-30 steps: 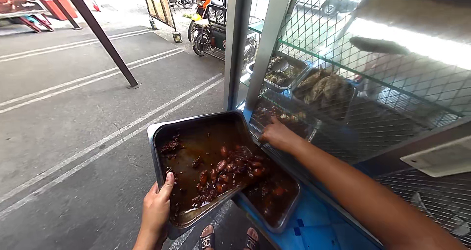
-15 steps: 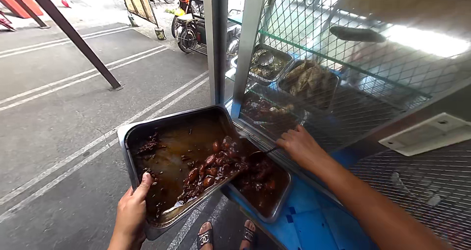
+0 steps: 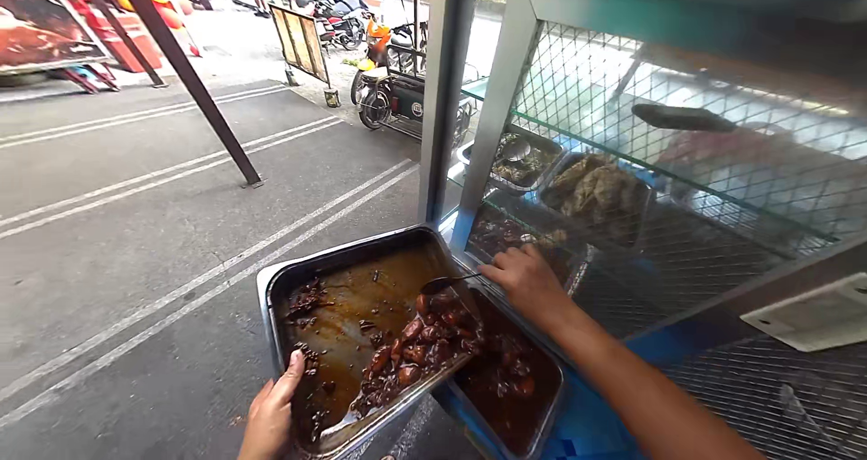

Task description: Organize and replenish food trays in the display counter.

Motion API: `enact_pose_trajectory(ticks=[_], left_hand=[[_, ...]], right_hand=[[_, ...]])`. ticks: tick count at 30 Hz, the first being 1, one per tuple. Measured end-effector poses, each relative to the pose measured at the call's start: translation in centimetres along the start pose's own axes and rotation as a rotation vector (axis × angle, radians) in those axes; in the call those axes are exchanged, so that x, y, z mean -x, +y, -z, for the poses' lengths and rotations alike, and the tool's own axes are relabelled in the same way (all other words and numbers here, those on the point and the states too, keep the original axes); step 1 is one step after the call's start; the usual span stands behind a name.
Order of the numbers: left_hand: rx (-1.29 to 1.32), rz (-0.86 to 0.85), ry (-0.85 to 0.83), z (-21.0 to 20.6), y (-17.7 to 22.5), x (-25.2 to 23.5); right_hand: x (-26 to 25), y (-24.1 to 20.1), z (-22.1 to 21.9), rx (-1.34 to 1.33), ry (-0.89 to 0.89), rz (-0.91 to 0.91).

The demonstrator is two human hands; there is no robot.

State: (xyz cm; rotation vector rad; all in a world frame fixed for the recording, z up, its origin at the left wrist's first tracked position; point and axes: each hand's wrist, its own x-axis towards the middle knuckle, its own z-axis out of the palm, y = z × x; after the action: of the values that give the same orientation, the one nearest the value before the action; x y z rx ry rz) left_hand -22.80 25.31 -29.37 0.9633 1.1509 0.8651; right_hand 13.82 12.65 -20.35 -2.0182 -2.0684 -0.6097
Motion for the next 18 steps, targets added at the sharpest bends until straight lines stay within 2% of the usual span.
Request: enact_pose_trajectory(ticks=[5, 11, 18], left_hand=[[0.027, 0.012, -0.028, -0.8, 0.4, 0.3], [0.007, 0.009, -0.009, -1.5, 0.4, 0.4], [-0.068, -0.04, 0.03, -2.7, 0.6, 0.5]], right_hand=[[-2.0, 0.7, -1.2, -0.014, 0.007, 0.067], [-1.8, 1.9, -0.9, 0.049, -0.181, 0.154], [-0.3, 1.4, -0.9, 0.016, -0.425, 0.106]])
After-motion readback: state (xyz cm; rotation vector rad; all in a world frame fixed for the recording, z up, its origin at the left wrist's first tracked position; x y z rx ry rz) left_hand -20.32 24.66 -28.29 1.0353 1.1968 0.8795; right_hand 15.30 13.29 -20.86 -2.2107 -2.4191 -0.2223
